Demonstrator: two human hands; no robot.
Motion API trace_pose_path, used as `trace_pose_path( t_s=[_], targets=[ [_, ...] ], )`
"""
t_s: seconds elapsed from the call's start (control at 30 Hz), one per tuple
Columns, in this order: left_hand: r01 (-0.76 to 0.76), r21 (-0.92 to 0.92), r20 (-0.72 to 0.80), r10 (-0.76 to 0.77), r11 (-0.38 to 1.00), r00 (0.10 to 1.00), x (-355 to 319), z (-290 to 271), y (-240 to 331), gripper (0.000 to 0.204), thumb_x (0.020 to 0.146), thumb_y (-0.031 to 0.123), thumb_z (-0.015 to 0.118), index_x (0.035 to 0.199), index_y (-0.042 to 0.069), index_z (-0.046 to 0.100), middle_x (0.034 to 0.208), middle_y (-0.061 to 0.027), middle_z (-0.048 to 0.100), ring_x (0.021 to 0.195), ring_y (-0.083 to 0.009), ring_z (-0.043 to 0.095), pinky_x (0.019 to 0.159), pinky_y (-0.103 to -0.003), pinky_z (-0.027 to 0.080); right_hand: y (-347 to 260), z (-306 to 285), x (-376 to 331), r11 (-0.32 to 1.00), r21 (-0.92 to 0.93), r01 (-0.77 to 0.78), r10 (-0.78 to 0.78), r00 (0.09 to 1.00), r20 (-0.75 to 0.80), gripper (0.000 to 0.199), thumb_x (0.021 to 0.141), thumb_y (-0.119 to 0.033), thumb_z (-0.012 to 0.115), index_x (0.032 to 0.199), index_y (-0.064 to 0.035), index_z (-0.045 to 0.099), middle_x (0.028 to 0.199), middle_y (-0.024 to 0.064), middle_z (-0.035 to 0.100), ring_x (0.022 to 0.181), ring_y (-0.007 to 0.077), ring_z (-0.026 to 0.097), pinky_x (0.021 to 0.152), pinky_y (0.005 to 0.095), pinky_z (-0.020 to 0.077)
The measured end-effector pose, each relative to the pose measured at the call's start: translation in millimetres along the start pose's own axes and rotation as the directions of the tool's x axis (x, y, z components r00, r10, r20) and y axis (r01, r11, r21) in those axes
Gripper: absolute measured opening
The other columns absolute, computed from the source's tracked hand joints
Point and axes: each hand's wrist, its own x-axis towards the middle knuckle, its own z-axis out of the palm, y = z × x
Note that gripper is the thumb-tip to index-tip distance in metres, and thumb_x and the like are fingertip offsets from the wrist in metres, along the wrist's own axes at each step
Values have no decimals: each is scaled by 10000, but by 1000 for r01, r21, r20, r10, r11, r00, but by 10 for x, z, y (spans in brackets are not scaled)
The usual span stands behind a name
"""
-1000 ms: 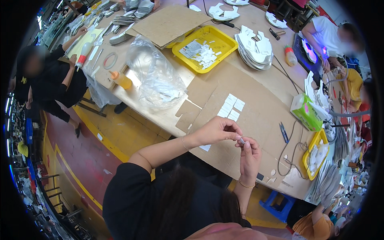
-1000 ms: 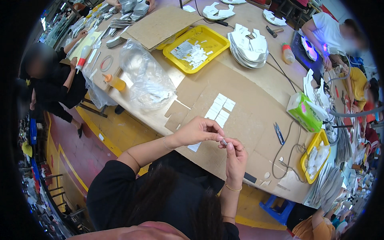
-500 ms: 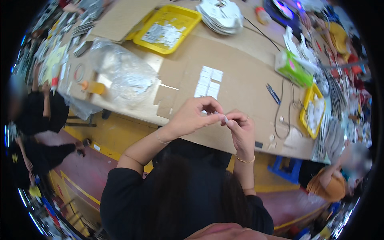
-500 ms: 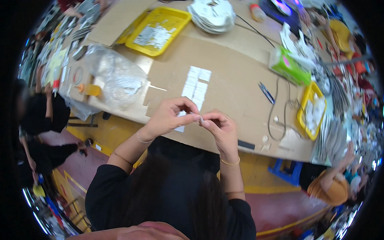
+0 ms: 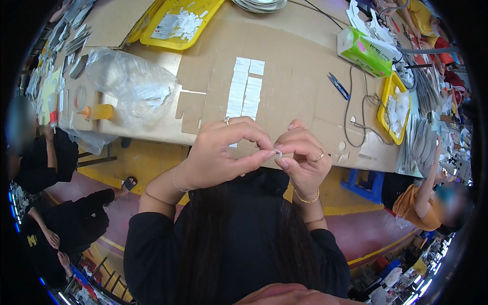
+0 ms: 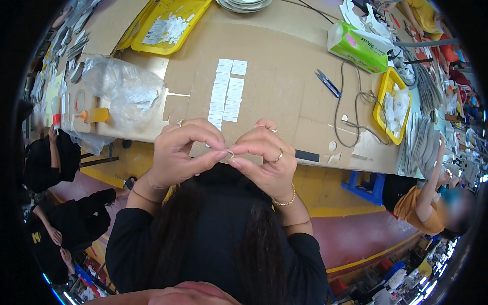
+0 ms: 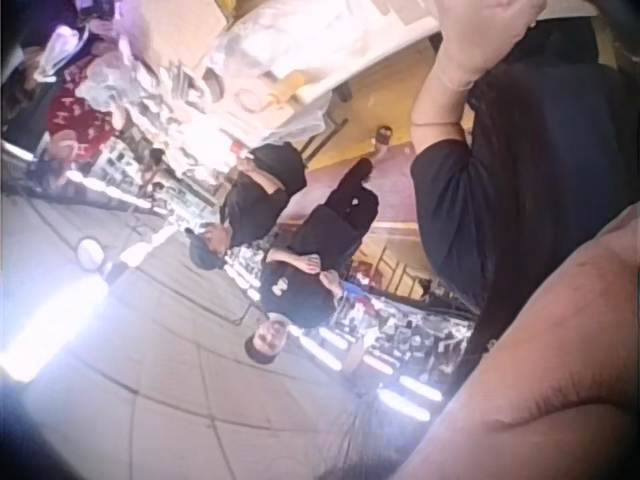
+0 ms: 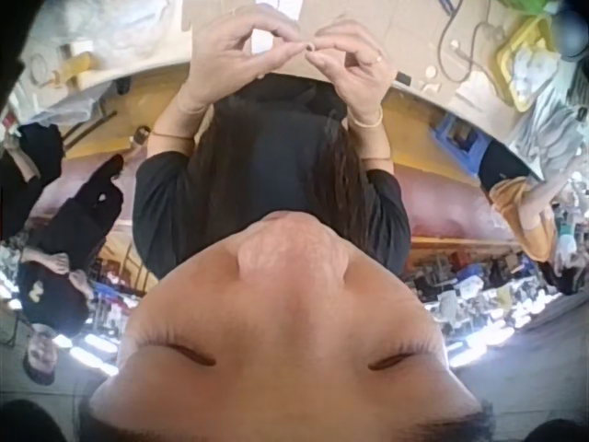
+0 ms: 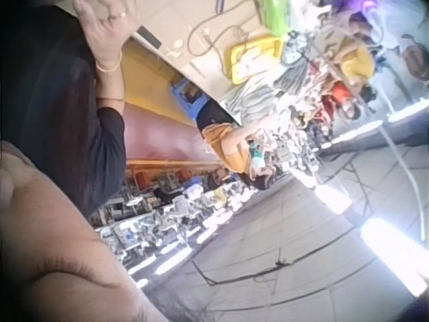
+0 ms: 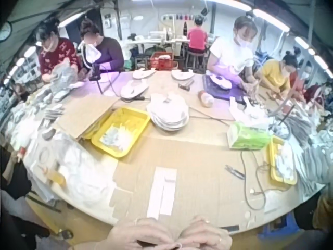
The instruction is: The person repeatedly picks small white rectangular pieces from a yellow tray and places them onto a cardboard sheet, arranging them in a linear pattern. The person handles the pieces one at a time and occasionally adjusts their positions on the board.
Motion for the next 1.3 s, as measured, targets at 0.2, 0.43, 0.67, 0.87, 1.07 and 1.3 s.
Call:
trace_pose_path(
  t_s=[0.2, 0.43, 0.67, 0.87, 1.07, 1.3],
  targets=[
    [-116, 22, 31, 115, 993, 993, -10, 17, 80, 189, 721, -103, 745, 858, 3, 669, 827, -97, 675, 744, -193, 658, 654, -288, 512, -109, -11, -18, 995, -69, 75, -76, 997, -24, 169, 740, -123, 827, 846, -104, 696, 778, -3, 676, 722, 128, 630, 874, 387, 380],
    [-153, -12, 46, 154, 988, 987, -21, 35, 118, 225, 697, -121, 742, 863, 14, 675, 818, -94, 671, 734, -219, 659, 658, -324, 506, -189, -31, -32, 981, -143, 132, -135, 991, -14, 170, 732, -149, 832, 844, -128, 706, 772, -20, 675, 703, 119, 634, 901, 385, 357],
    [-181, -14, 76, 181, 983, 980, -7, 22, 132, 217, 720, -58, 760, 903, 28, 682, 843, -73, 682, 766, -206, 669, 691, -300, 508, -222, -34, -44, 979, -155, 134, -138, 990, -18, 159, 734, -160, 833, 836, -149, 712, 774, -34, 680, 714, 112, 642, 916, 381, 348],
    [-178, -4, 94, 178, 984, 980, -14, 13, 145, 219, 717, -51, 767, 903, 31, 688, 849, -68, 686, 770, -201, 667, 693, -293, 501, -236, -40, -39, 980, -154, 127, -130, 991, -11, 161, 732, -162, 835, 839, -160, 716, 775, -38, 681, 720, 110, 646, 929, 380, 343],
    [-186, 7, 90, 184, 983, 979, -14, 21, 139, 216, 720, -48, 765, 906, 31, 691, 847, -66, 684, 770, -204, 665, 686, -295, 498, -238, -36, -51, 982, -159, 104, -109, 994, -22, 156, 731, -152, 833, 818, -156, 703, 772, -35, 679, 725, 115, 645, 944, 392, 337],
    [-78, 55, 77, 73, 995, 994, -31, 3, 136, 190, 729, -3, 786, 894, 23, 697, 875, -76, 688, 791, -216, 660, 700, -297, 507, -192, -10, -67, 968, -220, 118, -129, 991, -38, 153, 815, -166, 743, 793, -87, 614, 726, 29, 624, 651, 158, 586, 984, 456, 324]
  ],
)
